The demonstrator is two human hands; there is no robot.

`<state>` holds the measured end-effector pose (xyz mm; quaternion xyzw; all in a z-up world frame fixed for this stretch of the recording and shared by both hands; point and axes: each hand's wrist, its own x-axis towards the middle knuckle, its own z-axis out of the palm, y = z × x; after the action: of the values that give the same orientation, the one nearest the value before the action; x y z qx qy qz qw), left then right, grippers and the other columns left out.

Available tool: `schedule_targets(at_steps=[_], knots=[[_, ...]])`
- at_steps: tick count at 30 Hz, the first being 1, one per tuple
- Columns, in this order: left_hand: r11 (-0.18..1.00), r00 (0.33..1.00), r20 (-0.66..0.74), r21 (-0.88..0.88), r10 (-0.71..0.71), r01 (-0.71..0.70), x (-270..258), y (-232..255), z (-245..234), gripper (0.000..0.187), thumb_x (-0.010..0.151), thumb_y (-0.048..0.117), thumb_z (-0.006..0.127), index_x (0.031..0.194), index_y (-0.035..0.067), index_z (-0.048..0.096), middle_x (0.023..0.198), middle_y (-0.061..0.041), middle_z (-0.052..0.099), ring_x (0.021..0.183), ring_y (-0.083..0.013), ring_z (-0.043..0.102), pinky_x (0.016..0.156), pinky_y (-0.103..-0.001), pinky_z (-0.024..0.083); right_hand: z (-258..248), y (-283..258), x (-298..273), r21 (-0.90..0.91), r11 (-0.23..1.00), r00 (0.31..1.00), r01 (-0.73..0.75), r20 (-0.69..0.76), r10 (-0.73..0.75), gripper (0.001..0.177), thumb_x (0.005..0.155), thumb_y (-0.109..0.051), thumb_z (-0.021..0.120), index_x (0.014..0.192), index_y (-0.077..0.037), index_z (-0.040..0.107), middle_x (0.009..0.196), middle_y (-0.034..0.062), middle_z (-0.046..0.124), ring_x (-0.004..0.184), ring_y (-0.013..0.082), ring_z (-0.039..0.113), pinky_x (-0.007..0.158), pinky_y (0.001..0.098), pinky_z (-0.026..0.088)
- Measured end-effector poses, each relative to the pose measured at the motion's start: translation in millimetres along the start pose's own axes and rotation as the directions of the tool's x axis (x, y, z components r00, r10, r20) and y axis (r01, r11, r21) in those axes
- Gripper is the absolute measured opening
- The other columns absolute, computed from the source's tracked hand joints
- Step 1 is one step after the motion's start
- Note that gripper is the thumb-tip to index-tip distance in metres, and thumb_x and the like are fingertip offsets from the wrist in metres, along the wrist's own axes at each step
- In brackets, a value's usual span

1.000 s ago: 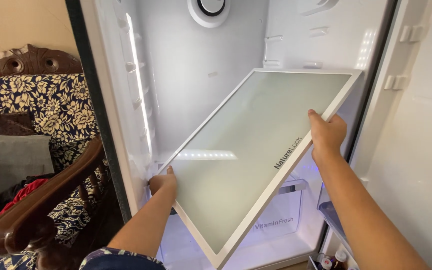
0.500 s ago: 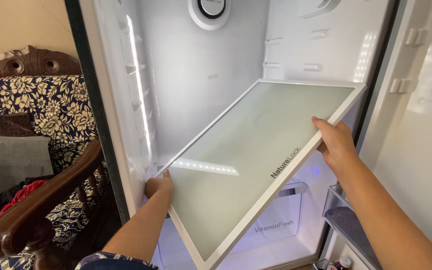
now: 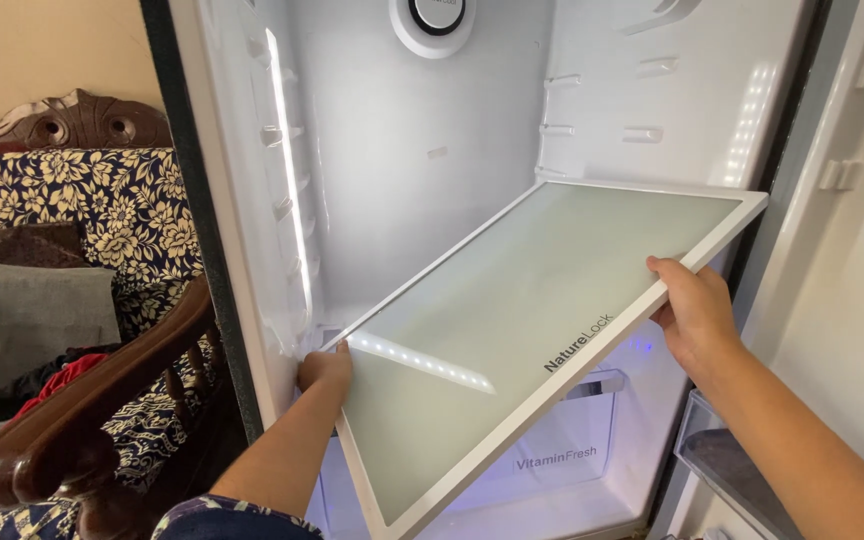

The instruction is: The person wipes a white refrigerator shelf with a green cloth, then places the shelf back into the refrigerator. The person handles the shelf and cloth throughout the clip.

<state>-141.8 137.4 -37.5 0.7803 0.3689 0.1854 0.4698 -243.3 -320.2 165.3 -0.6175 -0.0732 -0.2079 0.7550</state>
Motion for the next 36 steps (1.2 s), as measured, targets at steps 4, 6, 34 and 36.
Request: schedule_targets(at_steps=[4,6,34,36], knots=[[0.998,0.999,0.023,0.047,0.037,-0.038,11,9,8,0.062,0.096,0.053,0.064,0.120,-0.004,0.072,0.123,-0.022,0.072,0.114,-0.0376,0.070,0.097,-0.045,0.056,2,-1,-3,0.030,0.999,1.000,0.012,0.009,-0.012,0.040,0.095,-0.018,0.058,0.126,0.008,0.056,0.117,0.0147,0.065,0.104,0.0232,0.065,0.090,0.0396,0.053],[0.997,0.998,0.035,0.064,0.045,-0.047,18,8,12,0.061,0.096,0.053,0.063,0.120,-0.003,0.072,0.124,-0.021,0.072,0.115,-0.0374,0.069,0.099,-0.044,0.055,4,2,-4,0.046,0.999,1.000,0.011,-0.009,-0.011,0.040,0.095,-0.018,0.057,0.126,0.006,0.056,0.117,0.0145,0.065,0.104,0.0230,0.066,0.091,0.0393,0.054],[0.999,0.991,0.134,0.030,0.018,-0.022,107,31,58,0.044,0.085,0.023,0.067,0.121,-0.001,0.069,0.121,-0.020,0.072,0.111,-0.0350,0.071,0.093,-0.040,0.056,52,95,31,0.278,0.920,0.937,0.277,-0.291,-0.194,0.026,0.095,-0.014,0.057,0.117,-0.001,0.059,0.118,0.0089,0.063,0.112,0.0183,0.062,0.098,0.0350,0.050],[1.000,0.990,0.140,0.023,0.017,-0.021,114,32,63,0.043,0.084,0.021,0.067,0.121,-0.001,0.069,0.120,-0.020,0.072,0.111,-0.0350,0.071,0.093,-0.040,0.056,57,101,32,0.274,0.926,0.934,0.261,-0.312,-0.171,0.026,0.095,-0.015,0.057,0.117,-0.001,0.060,0.118,0.0086,0.064,0.111,0.0181,0.062,0.097,0.0348,0.050]])
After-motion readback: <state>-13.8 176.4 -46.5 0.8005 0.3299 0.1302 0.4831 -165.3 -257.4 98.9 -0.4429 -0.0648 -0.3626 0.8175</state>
